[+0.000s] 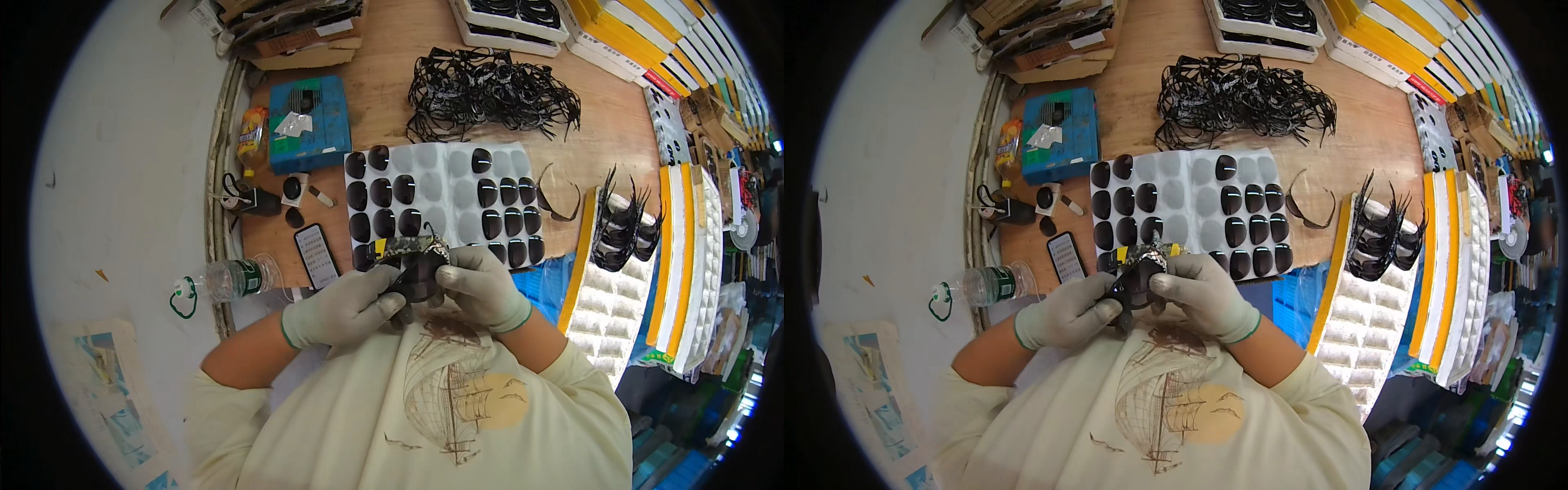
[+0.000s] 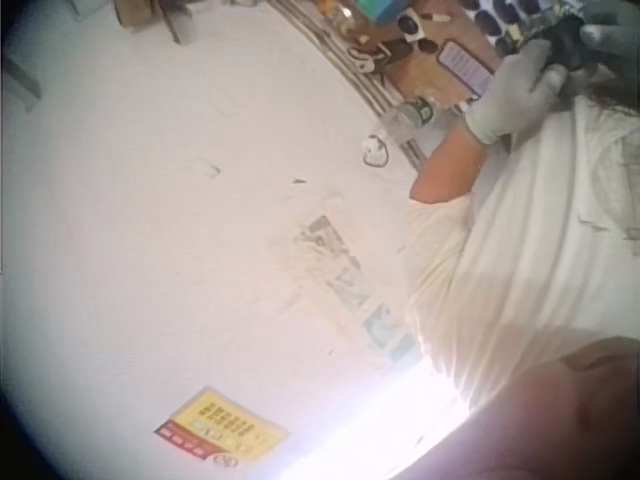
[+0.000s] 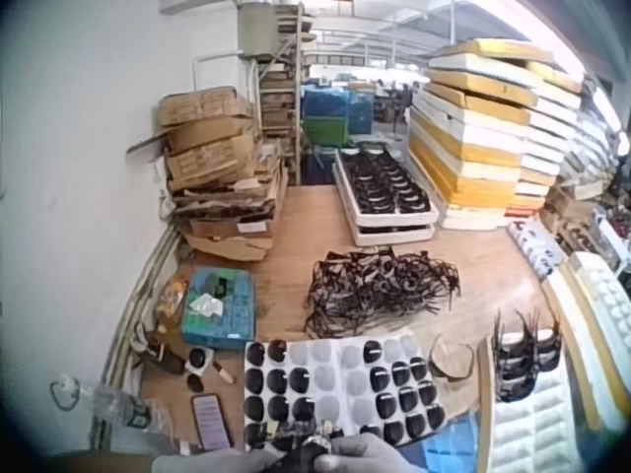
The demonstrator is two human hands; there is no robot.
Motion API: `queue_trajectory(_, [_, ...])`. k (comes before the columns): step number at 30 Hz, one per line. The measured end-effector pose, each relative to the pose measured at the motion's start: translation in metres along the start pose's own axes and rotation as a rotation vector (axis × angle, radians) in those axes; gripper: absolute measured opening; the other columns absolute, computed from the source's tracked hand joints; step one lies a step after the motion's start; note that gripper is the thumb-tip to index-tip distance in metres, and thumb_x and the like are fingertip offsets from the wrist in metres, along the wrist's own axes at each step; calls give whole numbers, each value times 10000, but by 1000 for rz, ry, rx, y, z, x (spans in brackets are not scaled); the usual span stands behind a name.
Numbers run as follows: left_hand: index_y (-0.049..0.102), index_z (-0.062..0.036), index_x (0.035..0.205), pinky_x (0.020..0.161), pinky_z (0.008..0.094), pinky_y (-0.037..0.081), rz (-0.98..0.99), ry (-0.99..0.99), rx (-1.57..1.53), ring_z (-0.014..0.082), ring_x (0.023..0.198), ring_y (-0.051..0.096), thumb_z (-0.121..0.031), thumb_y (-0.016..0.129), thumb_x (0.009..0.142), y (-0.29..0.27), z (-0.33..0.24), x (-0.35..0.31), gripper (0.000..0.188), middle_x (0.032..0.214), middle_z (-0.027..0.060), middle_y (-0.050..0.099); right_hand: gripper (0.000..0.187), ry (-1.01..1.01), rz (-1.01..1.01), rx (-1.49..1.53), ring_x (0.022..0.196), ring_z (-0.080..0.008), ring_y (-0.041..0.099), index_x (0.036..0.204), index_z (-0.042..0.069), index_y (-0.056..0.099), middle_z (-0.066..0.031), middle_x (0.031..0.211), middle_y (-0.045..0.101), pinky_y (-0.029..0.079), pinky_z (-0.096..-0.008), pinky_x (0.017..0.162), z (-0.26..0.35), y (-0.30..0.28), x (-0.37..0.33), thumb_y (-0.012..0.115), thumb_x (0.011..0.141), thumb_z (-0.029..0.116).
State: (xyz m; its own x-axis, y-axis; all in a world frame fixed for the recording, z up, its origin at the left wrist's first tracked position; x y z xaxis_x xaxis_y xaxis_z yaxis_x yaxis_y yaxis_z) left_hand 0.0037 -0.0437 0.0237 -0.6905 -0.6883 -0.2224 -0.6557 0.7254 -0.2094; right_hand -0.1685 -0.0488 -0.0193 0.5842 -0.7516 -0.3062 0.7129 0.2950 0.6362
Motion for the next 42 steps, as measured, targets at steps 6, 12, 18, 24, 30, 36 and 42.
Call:
queue_trajectory(6, [527, 71, 1157, 693, 320, 554, -186, -34, -129, 187, 706, 689, -208, 479, 1038, 13, -14, 24, 307, 839, 119, 714, 325, 94, 141, -32, 847, -200, 645, 1104, -87, 641, -122, 991, 671, 534, -342, 809, 27, -35, 9, 617, 1002, 221])
queue_trajectory(12, [530, 68, 1144, 697, 310, 548, -114, -54, -51, 173, 726, 685, -253, 460, 1056, 11, 1, 15, 340, 811, 96, 687, 316, 121, 283, 109, 853, -194, 656, 1089, -81, 662, -136, 1016, 689, 537, -329, 802, 1, -37, 27, 647, 972, 211])
queue_trajectory(18, [556, 68, 1140, 615, 305, 537, -284, -61, -116, 167, 631, 668, -168, 469, 1034, 7, 13, -6, 273, 725, 82, 675, 340, 23, 121, 141, 824, -187, 620, 1114, -74, 649, -127, 1021, 678, 521, -330, 742, -23, -15, 27, 641, 972, 234])
queue_trajectory(24, [570, 49, 1133, 567, 318, 529, -299, 166, 95, 213, 562, 660, -132, 499, 1008, 16, 16, -27, 231, 685, 102, 656, 306, 124, -143, 35, 777, -130, 581, 1062, -66, 660, -104, 967, 690, 472, -276, 701, -42, 1, -6, 622, 982, 227])
queue_trajectory(30, [540, 31, 1008, 538, 363, 505, -124, -73, -232, 258, 552, 648, -176, 522, 992, 8, 23, -38, 208, 663, 130, 616, 365, 29, -243, -192, 695, -97, 547, 1011, -48, 653, -36, 814, 624, 431, -253, 618, -43, 29, -21, 521, 1043, 291])
queue_trajectory(36, [548, 32, 1040, 552, 316, 515, -39, -192, -382, 195, 558, 652, -211, 508, 1000, 9, 30, -43, 249, 686, 113, 632, 270, -69, -243, -256, 810, -103, 600, 1059, -62, 649, -59, 917, 672, 490, -271, 720, -37, 50, -31, 586, 1012, 196])
queue_trajectory(42, [505, 59, 1222, 617, 344, 535, -162, 89, -146, 209, 672, 679, -184, 582, 946, 0, 6, -54, 376, 790, 112, 658, 216, -12, -188, -540, 830, -75, 616, 1084, -66, 653, -38, 922, 690, 530, -258, 742, -17, 72, -31, 657, 968, 117])
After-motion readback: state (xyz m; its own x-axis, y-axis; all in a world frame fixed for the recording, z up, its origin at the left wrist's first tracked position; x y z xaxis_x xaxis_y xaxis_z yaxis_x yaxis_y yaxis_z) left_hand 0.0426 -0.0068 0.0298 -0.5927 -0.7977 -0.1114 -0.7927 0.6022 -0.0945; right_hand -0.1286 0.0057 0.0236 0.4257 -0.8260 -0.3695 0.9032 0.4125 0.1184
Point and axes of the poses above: each hand's wrist, its own x-axis towards the middle knuckle, its own y-axis out of the palm, z = x × y, the point moved 6 cm from there along x, towards the middle knuckle
